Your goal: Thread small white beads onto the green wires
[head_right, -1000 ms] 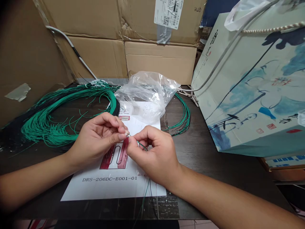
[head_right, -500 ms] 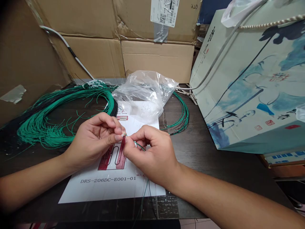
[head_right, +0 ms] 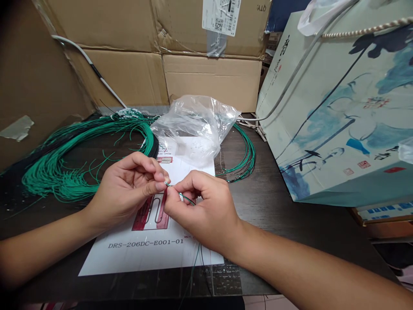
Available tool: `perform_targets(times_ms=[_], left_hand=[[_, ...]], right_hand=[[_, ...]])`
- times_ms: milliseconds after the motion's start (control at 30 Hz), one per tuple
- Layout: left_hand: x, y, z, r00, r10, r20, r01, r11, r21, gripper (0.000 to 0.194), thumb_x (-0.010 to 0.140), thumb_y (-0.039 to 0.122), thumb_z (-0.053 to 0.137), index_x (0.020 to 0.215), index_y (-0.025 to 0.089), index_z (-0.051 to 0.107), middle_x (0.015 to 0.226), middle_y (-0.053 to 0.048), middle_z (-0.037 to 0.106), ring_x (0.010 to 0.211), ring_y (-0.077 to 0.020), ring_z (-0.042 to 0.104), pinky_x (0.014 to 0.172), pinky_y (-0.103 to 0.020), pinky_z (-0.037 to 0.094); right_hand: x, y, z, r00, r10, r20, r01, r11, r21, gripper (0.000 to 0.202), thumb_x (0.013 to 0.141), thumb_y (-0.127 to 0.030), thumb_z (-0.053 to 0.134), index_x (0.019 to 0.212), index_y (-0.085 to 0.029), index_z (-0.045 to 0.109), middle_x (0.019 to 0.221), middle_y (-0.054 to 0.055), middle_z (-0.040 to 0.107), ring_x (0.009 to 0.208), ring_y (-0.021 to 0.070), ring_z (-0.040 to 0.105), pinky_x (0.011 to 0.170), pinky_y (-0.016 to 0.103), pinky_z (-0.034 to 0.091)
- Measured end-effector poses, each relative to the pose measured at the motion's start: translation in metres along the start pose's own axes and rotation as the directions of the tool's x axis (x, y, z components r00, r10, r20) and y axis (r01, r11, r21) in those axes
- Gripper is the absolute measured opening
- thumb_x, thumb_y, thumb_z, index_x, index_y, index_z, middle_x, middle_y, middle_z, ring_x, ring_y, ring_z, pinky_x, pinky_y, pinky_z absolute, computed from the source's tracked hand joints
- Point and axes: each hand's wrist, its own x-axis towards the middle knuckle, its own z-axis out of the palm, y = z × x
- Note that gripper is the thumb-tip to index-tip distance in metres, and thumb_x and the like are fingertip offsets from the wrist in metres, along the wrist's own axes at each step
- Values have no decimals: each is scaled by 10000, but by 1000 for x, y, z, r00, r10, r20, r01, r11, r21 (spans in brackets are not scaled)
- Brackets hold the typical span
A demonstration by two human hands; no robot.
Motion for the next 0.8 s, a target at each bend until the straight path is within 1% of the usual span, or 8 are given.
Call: perform_targets(times_ms=[200,333,467,633,733,800], left_hand=[[1,2,2,1000,1,-7,-1,1000,17,278,685,34,833,801,171,621,761,12,676,736,-84,665,717,-156,580],[2,4,3,1000,8,-15,-7,999,54,281,675,62,850,785,166,613,743,6,674,719,-93,664,709,-169,583],[1,4,3,1000,19,-10,-19,998,55,268,690,57,837,789,169,614,739,6,675,724,-92,666,720,-172,584],[-1,4,4,999,50,17,-51,998,48,247,711,44,817,800,172,625,745,8,679,746,-92,673,735,-178,592],[-1,4,5,999,53,2,-53,997,59,235,734,52,807,810,169,618,758,10,680,753,-80,675,745,-161,588],[-1,5,5,999,34,-28,-33,998,51,269,720,39,816,841,172,615,782,15,684,762,-71,679,750,-143,583]], right_hand=[[0,1,-2,999,53,0,-53,998,-22,171,774,-142,681,640,-164,575,541,-61,488,498,55,424,477,189,357],[1,1,-2,997,70,-11,-71,997,-34,171,771,-150,687,637,-167,581,540,-60,486,500,58,420,471,192,349],[1,1,-1,999,47,-8,-47,998,-39,171,771,-136,680,637,-163,579,540,-61,486,498,53,421,474,188,355],[-1,0,0,1000,-30,2,30,995,-97,186,782,-136,690,634,-162,582,547,-54,522,499,52,440,487,189,374],[-1,2,-1,999,-3,34,5,998,-70,163,819,-169,684,675,-166,608,578,-40,554,513,66,471,490,202,395],[0,4,-2,998,27,54,-25,999,-36,149,850,-191,672,710,-166,629,598,-31,569,528,75,494,499,209,416]])
